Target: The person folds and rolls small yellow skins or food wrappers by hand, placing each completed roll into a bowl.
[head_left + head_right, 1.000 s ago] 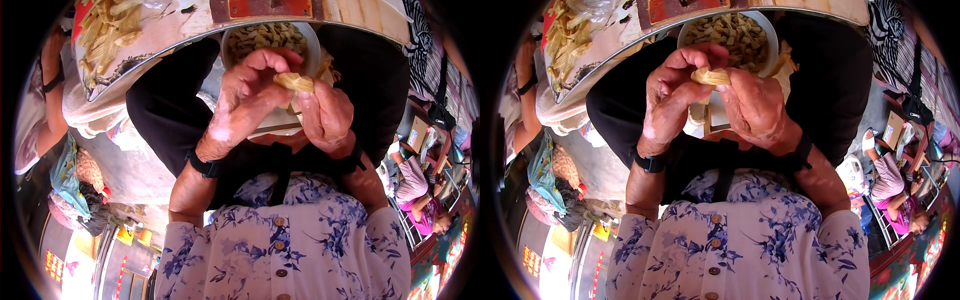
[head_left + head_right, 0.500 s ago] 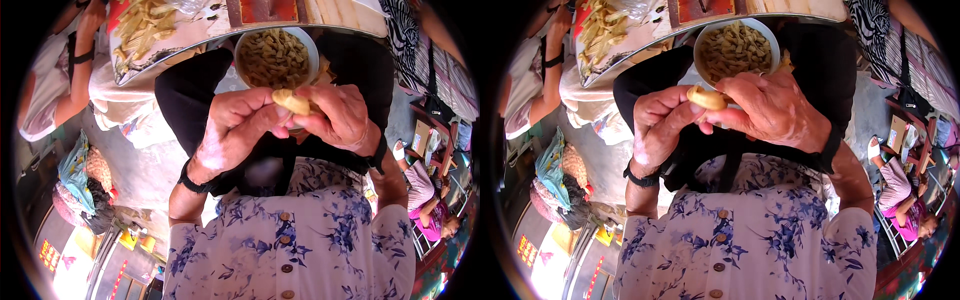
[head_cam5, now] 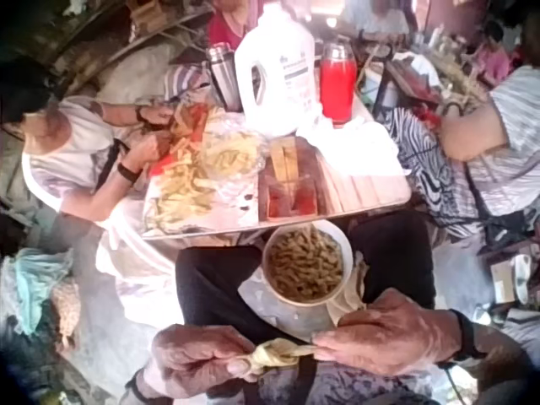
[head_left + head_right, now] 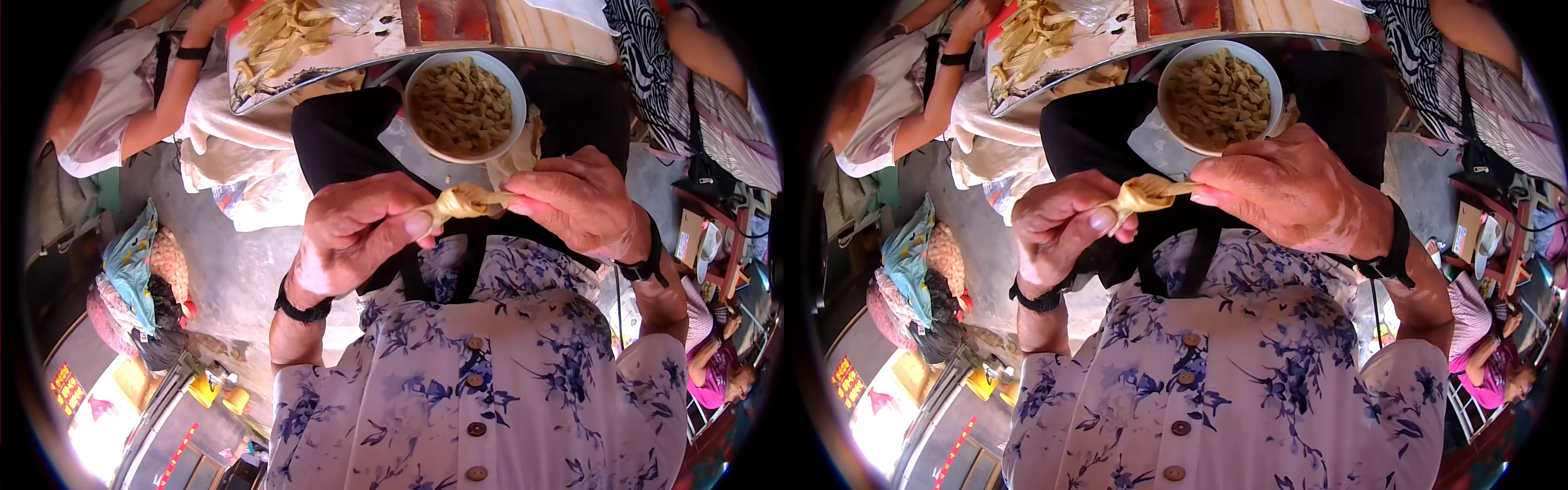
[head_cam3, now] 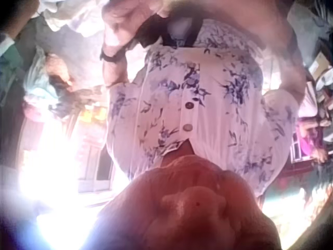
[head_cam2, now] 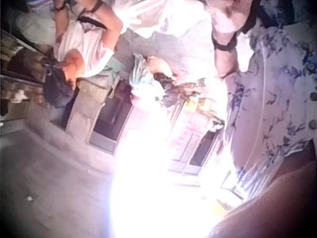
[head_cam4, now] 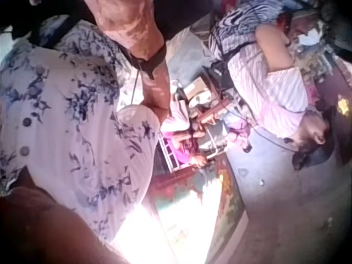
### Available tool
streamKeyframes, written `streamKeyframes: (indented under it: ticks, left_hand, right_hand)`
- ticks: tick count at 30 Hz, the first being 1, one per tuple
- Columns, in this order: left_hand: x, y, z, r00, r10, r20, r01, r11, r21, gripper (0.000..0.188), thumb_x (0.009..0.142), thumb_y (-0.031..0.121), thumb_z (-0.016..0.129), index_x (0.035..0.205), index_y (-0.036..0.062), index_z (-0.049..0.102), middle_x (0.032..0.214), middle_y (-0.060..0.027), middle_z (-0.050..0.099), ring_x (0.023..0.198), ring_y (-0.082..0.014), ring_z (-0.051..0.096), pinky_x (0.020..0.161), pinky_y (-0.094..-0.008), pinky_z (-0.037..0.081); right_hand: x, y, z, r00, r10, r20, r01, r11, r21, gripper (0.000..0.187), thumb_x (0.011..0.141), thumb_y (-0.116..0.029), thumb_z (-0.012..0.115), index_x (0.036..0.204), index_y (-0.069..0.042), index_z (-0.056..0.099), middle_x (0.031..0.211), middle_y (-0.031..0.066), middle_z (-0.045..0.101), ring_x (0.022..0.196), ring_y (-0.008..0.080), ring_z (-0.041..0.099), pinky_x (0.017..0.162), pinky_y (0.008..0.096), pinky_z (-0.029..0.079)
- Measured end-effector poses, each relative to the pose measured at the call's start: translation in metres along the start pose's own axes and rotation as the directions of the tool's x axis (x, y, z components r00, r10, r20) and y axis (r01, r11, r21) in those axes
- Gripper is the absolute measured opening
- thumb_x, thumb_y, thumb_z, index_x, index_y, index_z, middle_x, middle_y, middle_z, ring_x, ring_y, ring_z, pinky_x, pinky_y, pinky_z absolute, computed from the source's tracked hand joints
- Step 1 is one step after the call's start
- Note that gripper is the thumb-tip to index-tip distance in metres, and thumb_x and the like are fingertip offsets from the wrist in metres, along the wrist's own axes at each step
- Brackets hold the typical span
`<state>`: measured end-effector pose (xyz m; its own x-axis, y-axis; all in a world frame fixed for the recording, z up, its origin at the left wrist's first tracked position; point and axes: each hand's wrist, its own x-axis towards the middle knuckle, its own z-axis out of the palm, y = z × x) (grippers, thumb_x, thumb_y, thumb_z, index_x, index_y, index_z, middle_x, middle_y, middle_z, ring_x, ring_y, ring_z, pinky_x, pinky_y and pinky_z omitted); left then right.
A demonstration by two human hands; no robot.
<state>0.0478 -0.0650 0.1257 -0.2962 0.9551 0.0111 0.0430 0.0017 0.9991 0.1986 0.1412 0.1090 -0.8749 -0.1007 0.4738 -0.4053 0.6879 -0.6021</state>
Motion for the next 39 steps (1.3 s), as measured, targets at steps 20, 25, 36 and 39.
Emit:
streamKeyframes:
  ticks: [20, 25, 36, 39]
  left_hand:
    - [-0.001, 0.007, 0.010, 0.955, 0.149, 0.256, -0.230, 0.918, 0.322, 0.013, 0.078, 0.006, 0.066, 0.087, -0.0016, 0.060, 0.064, -0.0087, 0.055, 0.049, -0.0239, 0.053, 0.042, -0.0328, 0.038]
    - [-0.005, 0.020, -0.020, 0.992, 0.064, 0.112, -0.102, 0.924, 0.369, 0.015, 0.085, 0.011, 0.060, 0.089, -0.0039, 0.060, 0.061, -0.0060, 0.058, 0.048, -0.0135, 0.055, 0.045, -0.0240, 0.044]
    - [0.096, -0.038, -0.054, 0.987, -0.083, -0.141, 0.127, 0.932, 0.339, 0.019, 0.090, 0.018, 0.055, 0.090, -0.0002, 0.061, 0.063, 0.0011, 0.053, 0.058, -0.0049, 0.043, 0.051, -0.0212, 0.036]
    - [0.120, -0.047, -0.056, 0.988, -0.084, -0.131, 0.120, 0.948, 0.295, 0.019, 0.090, 0.020, 0.056, 0.089, 0.0014, 0.060, 0.064, 0.0054, 0.048, 0.059, -0.0024, 0.039, 0.052, -0.0190, 0.031]
  right_hand:
    - [0.003, -0.022, -0.004, 0.967, 0.067, 0.244, -0.106, 0.983, 0.148, 0.017, 0.081, -0.011, 0.064, 0.073, -0.005, 0.050, 0.056, 0.0048, 0.049, 0.048, 0.0211, 0.053, 0.043, 0.0306, 0.042]
    - [0.016, -0.015, 0.014, 0.998, -0.057, 0.014, 0.055, 0.996, 0.073, 0.017, 0.086, -0.015, 0.059, 0.075, -0.006, 0.049, 0.052, 0.0018, 0.042, 0.040, 0.0141, 0.046, 0.034, 0.0305, 0.036]
    - [0.045, 0.092, -0.003, 0.965, 0.260, 0.029, -0.262, 0.963, 0.061, 0.023, 0.091, -0.019, 0.053, 0.078, 0.000, 0.055, 0.054, 0.0123, 0.043, 0.046, 0.0222, 0.043, 0.046, 0.0336, 0.036]
    - [0.049, 0.119, -0.007, 0.972, 0.235, -0.001, -0.235, 0.972, 0.017, 0.023, 0.091, -0.019, 0.053, 0.078, 0.000, 0.056, 0.053, 0.0111, 0.042, 0.046, 0.0191, 0.041, 0.045, 0.0327, 0.035]
